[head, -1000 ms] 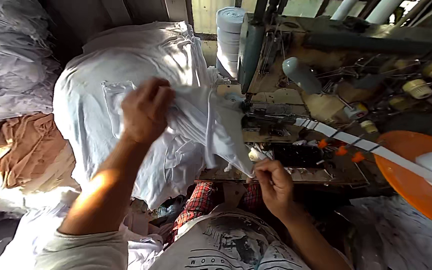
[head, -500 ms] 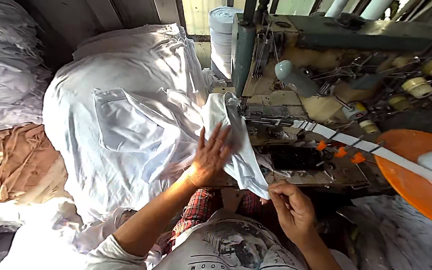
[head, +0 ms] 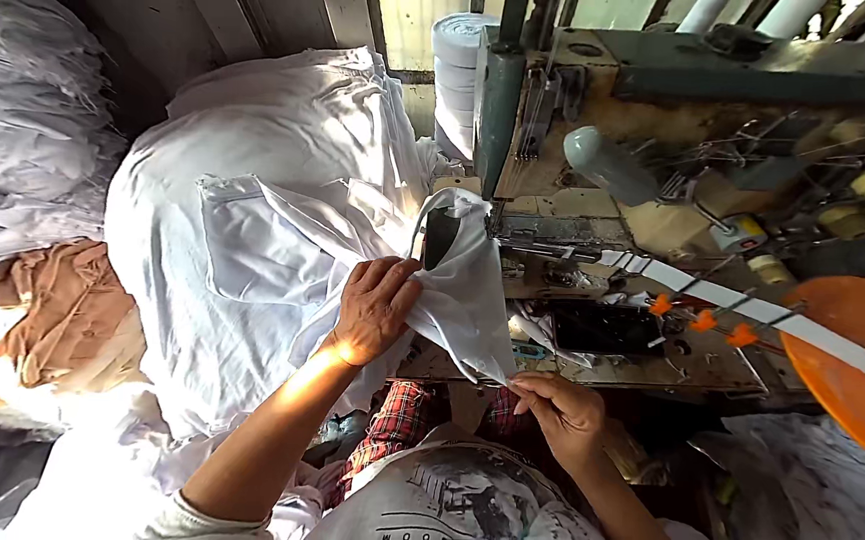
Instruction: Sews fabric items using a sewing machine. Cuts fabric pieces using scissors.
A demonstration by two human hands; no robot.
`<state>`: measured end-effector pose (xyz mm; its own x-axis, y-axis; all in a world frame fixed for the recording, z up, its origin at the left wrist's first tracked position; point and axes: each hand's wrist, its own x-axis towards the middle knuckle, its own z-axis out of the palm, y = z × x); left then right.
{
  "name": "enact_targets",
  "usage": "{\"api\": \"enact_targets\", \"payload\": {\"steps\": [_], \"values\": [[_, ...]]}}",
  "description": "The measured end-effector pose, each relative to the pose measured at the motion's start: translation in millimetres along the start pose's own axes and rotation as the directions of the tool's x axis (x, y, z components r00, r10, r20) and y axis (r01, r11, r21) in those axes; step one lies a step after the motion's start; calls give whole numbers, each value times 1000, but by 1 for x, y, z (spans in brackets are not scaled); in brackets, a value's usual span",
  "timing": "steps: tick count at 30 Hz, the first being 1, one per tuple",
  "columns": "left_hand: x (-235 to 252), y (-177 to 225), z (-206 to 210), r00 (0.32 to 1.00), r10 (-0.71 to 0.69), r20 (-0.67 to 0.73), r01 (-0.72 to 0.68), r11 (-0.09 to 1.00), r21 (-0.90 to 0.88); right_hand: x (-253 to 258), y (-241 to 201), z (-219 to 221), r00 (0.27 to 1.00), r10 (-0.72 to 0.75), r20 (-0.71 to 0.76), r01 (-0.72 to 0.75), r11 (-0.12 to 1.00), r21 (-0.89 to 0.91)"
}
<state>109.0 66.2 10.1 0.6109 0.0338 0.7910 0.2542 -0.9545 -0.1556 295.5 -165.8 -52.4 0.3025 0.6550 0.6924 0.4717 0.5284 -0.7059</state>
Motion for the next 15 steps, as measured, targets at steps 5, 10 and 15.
{"api": "enact_targets", "payload": {"steps": [5,10,15], "values": [[21,-15,9,996,-65,55,66,998,-21,22,16,7,999,-40,-21,39,997,-66],[34,-42,27,994,-107,38,108,993,-36,51,28,12,999,-29,-27,26,996,-89],[47,-63,42,984,-154,93,162,983,-88,80,40,15,999,-9,-34,4,992,-128]]}}
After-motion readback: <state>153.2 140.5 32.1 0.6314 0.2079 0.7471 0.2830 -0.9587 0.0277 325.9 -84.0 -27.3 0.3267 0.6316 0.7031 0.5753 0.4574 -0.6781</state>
